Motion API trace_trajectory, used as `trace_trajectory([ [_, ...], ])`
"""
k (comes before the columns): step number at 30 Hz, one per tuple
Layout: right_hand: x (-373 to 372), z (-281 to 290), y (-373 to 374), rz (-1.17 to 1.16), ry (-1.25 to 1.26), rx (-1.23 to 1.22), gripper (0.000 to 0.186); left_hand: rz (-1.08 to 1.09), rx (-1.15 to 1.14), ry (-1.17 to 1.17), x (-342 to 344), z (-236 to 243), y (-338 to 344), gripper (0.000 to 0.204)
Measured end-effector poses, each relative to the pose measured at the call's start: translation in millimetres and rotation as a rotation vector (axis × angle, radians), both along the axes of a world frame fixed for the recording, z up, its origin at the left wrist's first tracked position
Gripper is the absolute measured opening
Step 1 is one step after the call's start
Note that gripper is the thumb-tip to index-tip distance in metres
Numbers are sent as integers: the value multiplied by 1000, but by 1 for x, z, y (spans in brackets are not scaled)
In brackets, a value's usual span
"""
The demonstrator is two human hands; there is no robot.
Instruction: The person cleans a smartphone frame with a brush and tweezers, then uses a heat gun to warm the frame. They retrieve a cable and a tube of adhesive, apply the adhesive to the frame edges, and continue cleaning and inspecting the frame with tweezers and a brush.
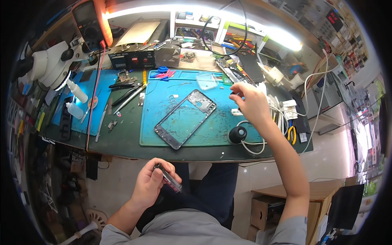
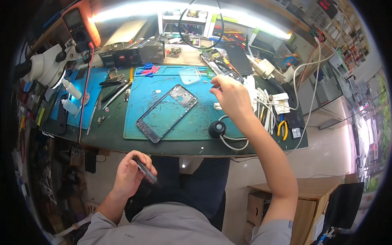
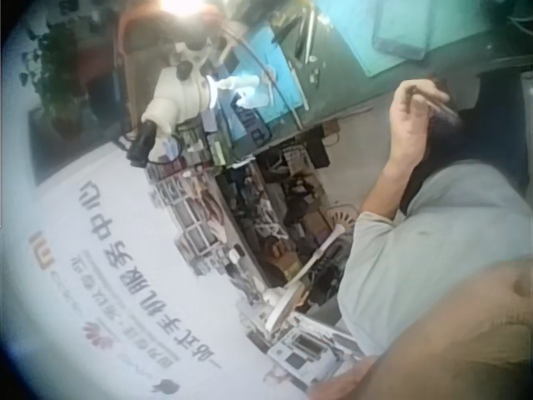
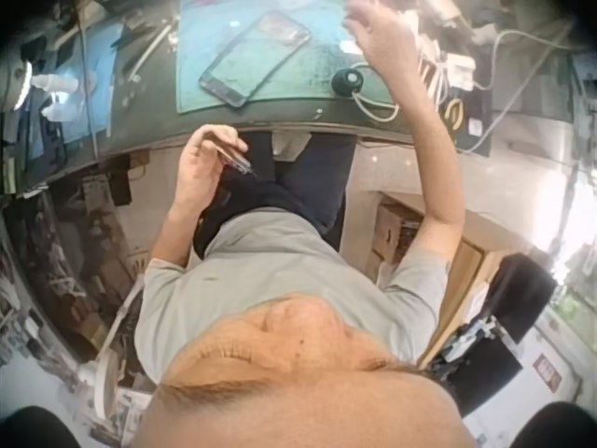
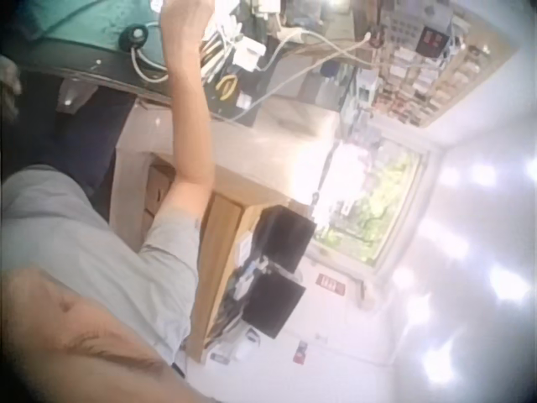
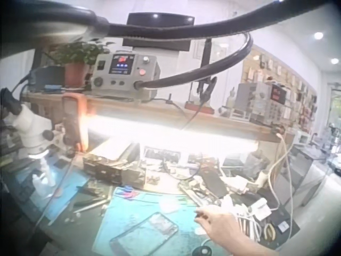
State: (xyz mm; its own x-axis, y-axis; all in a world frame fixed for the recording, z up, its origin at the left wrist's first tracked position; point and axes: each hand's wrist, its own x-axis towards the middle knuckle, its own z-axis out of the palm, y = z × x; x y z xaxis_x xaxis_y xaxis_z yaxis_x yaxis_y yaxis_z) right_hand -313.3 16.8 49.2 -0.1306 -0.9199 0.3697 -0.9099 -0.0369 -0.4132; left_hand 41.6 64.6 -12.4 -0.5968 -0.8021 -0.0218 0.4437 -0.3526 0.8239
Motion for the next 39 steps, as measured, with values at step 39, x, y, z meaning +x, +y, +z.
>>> trace_trajectory([
  [39,-53,-14,212,-696,273,223,29,17,371,394,3,17,-36,30],
])
